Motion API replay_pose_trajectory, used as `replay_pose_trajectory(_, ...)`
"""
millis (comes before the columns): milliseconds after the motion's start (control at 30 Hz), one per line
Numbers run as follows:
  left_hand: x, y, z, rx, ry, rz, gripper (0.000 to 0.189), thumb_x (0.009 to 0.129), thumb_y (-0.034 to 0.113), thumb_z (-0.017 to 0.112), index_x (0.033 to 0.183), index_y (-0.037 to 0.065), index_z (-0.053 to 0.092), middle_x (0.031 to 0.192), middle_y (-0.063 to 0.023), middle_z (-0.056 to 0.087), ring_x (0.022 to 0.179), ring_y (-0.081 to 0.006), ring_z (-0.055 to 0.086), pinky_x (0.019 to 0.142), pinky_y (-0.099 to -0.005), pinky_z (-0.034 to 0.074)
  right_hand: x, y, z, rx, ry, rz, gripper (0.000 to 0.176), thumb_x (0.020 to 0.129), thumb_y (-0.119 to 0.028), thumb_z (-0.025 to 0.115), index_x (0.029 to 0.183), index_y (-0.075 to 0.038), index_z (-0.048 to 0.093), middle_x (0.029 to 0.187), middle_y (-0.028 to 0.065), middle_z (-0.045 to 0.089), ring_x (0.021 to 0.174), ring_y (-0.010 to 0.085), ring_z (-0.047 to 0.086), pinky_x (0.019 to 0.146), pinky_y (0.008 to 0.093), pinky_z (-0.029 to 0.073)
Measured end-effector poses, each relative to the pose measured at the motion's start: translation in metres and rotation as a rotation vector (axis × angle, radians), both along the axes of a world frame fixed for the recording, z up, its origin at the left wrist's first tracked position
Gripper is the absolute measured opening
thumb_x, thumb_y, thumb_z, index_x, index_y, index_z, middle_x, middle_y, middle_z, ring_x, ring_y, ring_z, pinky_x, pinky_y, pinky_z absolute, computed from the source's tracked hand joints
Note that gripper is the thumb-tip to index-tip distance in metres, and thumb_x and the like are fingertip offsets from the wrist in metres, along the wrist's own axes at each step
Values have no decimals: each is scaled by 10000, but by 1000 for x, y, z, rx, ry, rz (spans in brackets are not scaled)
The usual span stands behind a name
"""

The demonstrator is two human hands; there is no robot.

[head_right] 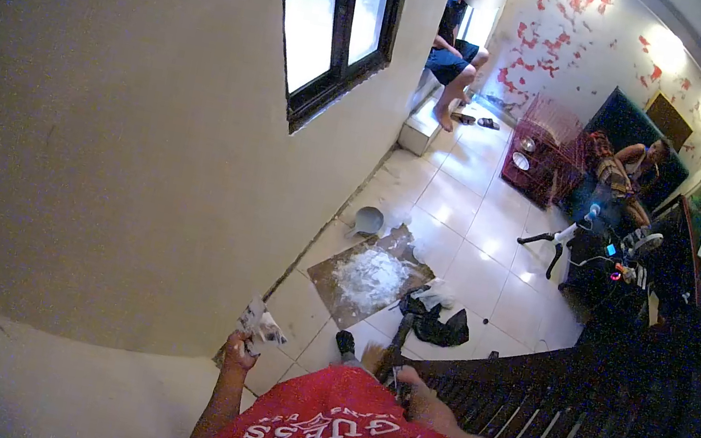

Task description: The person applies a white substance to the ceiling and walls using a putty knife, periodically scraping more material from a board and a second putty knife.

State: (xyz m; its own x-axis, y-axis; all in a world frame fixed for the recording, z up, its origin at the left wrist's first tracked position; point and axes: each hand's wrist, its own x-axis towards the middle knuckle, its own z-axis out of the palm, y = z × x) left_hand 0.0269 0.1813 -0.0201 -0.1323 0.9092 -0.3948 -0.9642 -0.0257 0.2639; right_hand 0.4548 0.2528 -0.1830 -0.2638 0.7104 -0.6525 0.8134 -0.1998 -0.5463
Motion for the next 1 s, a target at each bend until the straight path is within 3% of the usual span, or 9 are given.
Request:
replay_pose_trajectory(367,13,-4,10,16,265,-223,396,741,38,430,1134,-5,404,1103,-149,486,988,-296,495,876,-422,394,13,-51,-18,58,-86,-145,164,668,-71,451,752,-31,586,787,133,596,726,214,559,657,363,437)
replay_pose_trajectory(500,16,-3,12,-117,32,-140,371,706,62,451,1072,2,456,1007,-130,545,911,-278,539,845,-399,420,9,-31,-12,93,-73,98,161,681,-66,433,740,-26,577,792,127,596,732,208,552,658,372,431)
replay_pose_trajectory(633,11,-11,-14,19,-8,-184,383,756,53,444,1131,-12,403,1093,-158,490,983,-298,497,867,-429,405,5,-27,-29,64,-45,-155,164,702,-69,403,714,-49,566,700,119,575,663,196,541,626,370,430)
replay_pose_trajectory(733,17,-17,2,-52,41,-157,365,766,59,430,1122,-19,409,1070,-167,505,973,-292,506,874,-416,400,6,-19,-60,218,-130,-83,270,669,-269,491,731,-29,598,761,187,589,709,343,566,621,418,449)
replay_pose_trajectory(867,19,-18,10,-13,52,-153,350,771,73,434,1107,-27,420,1054,-167,516,966,-285,512,871,-407,400,2,-26,6,60,-37,-172,193,689,-179,478,722,-27,593,729,142,595,655,261,562,609,403,442)
replay_pose_trajectory(900,17,-21,7,-24,347,-213,346,771,79,439,1100,-25,424,1051,-163,519,965,-279,513,868,-402,402,-5,-26,14,18,-10,-193,176,694,-156,475,720,-27,592,721,131,597,642,241,561,605,399,440)
replay_pose_trajectory(933,14,-24,1,-38,642,-272,342,771,85,444,1094,-23,429,1047,-158,523,964,-274,514,864,-397,404,28,-15,-105,104,-96,-1,169,680,-167,499,701,-39,607,703,116,598,613,222,557,575,384,438)
replay_pose_trajectory(967,12,-27,-7,-53,935,-331,338,770,92,449,1088,-21,434,1043,-154,527,962,-268,516,860,-392,406,25,-14,-83,60,-113,96,163,667,-189,524,692,-55,615,682,108,596,589,220,554,547,373,435)
replay_pose_trajectory(1000,12,-24,-9,-60,881,-324,333,771,94,450,1084,-20,437,1041,-150,529,963,-262,516,857,-387,408,29,-17,-94,175,-31,202,166,662,-197,531,701,-60,616,685,113,596,591,222,555,545,369,434)
